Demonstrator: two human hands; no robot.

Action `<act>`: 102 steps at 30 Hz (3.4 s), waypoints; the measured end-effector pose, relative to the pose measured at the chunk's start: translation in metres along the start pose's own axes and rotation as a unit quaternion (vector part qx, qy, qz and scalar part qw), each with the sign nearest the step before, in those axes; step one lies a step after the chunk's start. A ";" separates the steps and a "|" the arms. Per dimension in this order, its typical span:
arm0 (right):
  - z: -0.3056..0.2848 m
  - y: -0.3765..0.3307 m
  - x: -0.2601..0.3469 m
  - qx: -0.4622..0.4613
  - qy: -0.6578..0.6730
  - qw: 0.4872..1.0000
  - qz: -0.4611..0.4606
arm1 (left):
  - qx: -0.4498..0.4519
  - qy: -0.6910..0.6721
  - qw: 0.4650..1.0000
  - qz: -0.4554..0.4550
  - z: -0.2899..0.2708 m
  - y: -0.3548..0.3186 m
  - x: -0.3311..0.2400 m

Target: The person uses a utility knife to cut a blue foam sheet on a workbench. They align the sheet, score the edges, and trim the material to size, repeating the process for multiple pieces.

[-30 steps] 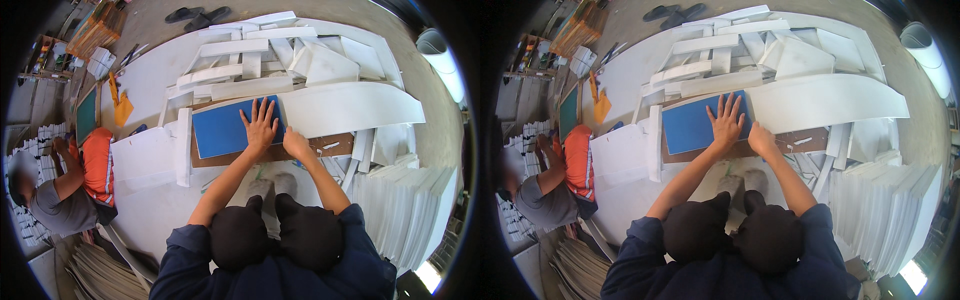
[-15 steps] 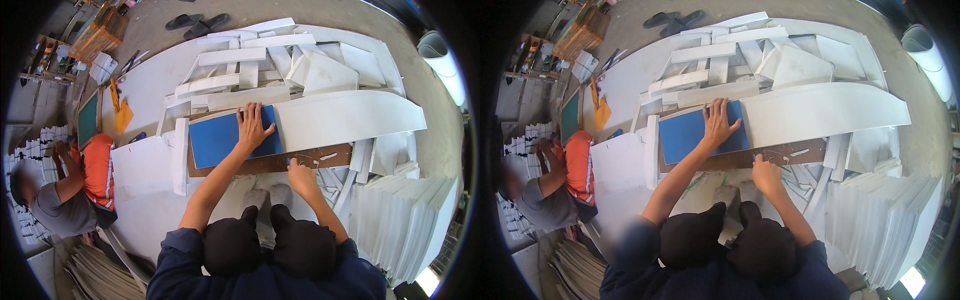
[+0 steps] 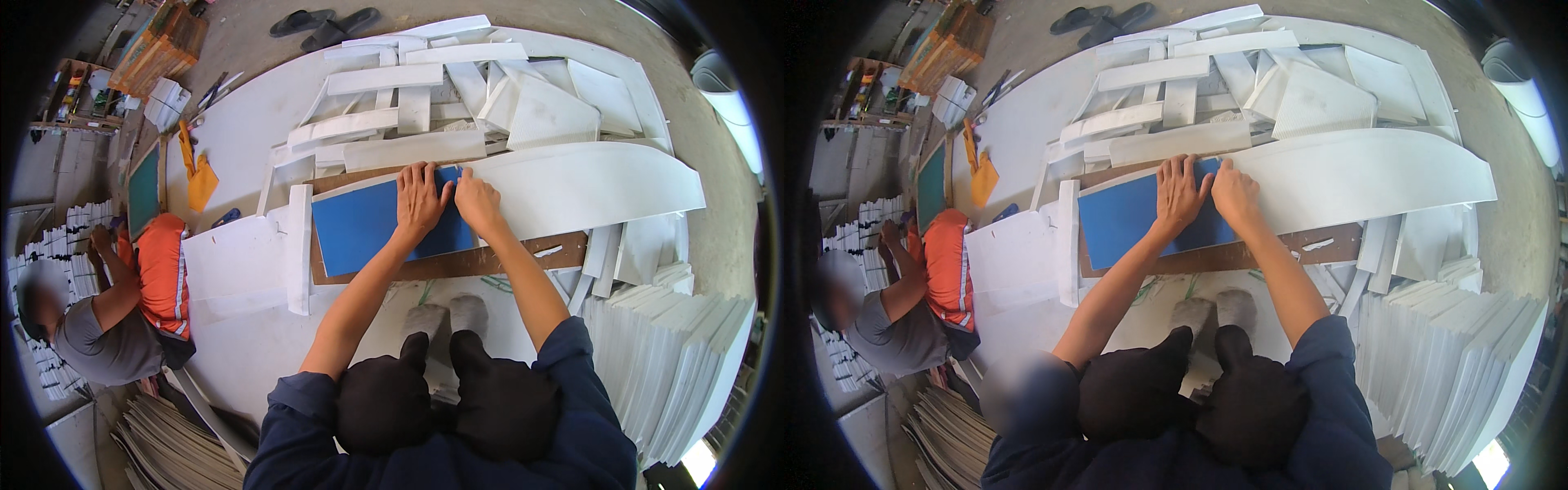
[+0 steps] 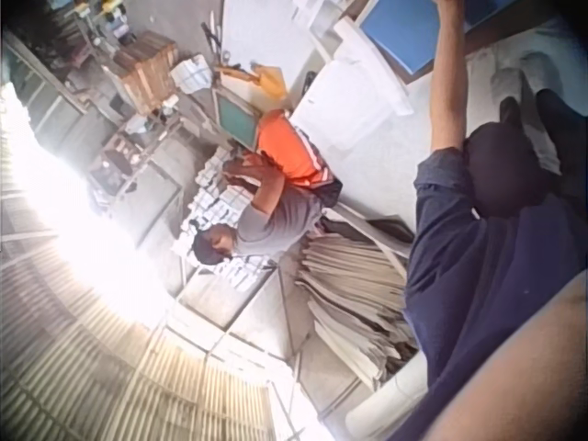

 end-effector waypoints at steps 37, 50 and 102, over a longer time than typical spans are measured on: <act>0.053 -0.142 -0.045 0.181 0.005 0.983 0.025 | 0.053 0.039 0.997 -0.036 0.003 0.012 0.004; -0.040 -0.078 -0.073 -0.112 0.245 0.963 -0.017 | -0.010 -0.027 0.998 0.061 -0.065 0.025 -0.019; -0.067 -0.108 0.038 -0.057 0.042 0.997 -0.019 | -0.142 0.023 0.964 0.226 -0.093 0.007 -0.038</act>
Point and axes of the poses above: each hand's wrist, its own y-axis towards the middle knuckle, its own z-axis out of the palm, x = y × z, the point moved 8 cm from there along y, towards the middle knuckle, and after that the axes turned 11 degrees about x, right-handed, at the moved point
